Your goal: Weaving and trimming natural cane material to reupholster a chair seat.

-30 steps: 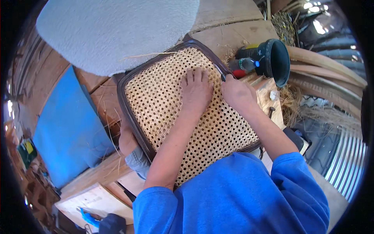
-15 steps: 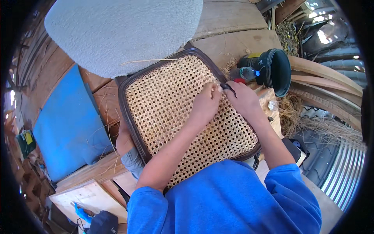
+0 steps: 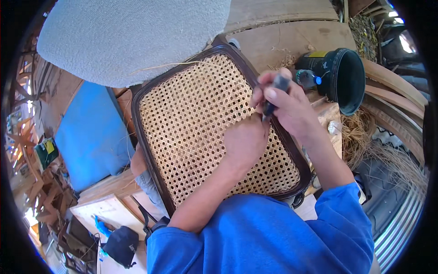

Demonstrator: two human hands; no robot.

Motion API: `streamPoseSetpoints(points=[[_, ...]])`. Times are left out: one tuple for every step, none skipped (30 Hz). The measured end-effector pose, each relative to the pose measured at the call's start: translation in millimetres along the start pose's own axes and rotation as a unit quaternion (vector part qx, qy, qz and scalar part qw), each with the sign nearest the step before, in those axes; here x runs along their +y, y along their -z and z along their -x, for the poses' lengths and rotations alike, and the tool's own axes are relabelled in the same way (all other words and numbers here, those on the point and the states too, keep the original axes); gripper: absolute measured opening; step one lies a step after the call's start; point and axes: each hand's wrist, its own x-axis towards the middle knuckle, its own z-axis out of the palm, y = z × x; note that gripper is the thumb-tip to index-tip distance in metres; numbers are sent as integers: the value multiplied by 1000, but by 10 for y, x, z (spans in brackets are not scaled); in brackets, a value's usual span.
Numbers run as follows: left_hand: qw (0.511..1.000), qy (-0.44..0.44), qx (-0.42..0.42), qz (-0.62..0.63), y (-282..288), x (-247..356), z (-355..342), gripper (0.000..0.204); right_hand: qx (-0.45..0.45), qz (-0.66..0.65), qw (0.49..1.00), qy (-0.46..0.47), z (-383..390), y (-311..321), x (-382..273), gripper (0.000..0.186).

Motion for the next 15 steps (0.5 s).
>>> streamPoseSetpoints(points=[[999,29,0,-14,-50,7,-28,30,-4,-5,1000,-7,-109,19,10,34],[999,34,2,19,-89,-32,-22,31,-29,-22,999,6,-235,41,7,32],[999,36,-2,20,-97,-11,-38,31,-47,-34,998,23,-364,78,-44,30],[979,95,-23,178,-102,1,-35,34,-47,-38,998,18,-529,120,-59,30],[930,157,-39,330,-95,-14,-8,43,-58,-79,993,72,-709,132,-60,28],[914,161,-53,368,-128,-66,-44,54,-62,-115,983,126,-830,148,-58,25],[913,165,-56,369,-118,-84,-104,54,-59,-117,984,121,-918,126,-67,25],[888,198,-86,406,-79,-72,-169,52,-40,-124,986,102,-992,89,-84,19],[861,231,-112,440,-45,-69,-200,51,-24,-132,987,83,-1055,40,-70,16],[846,238,-107,465,-49,-73,-210,52,-23,-133,988,78,-1102,15,-29,16],[844,241,-109,466,-58,-69,-203,52,-19,-107,992,69,-1139,-1,7,16],[843,248,-105,465,-77,-78,-183,52,-15,-80,995,58,-1171,-17,61,16],[842,254,-101,464,-83,-81,-177,52,-13,-79,995,54,-1193,-30,105,16],[835,263,-104,472,-60,-83,-186,52,-17,-76,995,61,-1210,-40,141,16],[832,265,-108,476,-52,-79,-188,52,-21,-71,995,68,-1216,-44,162,16]])
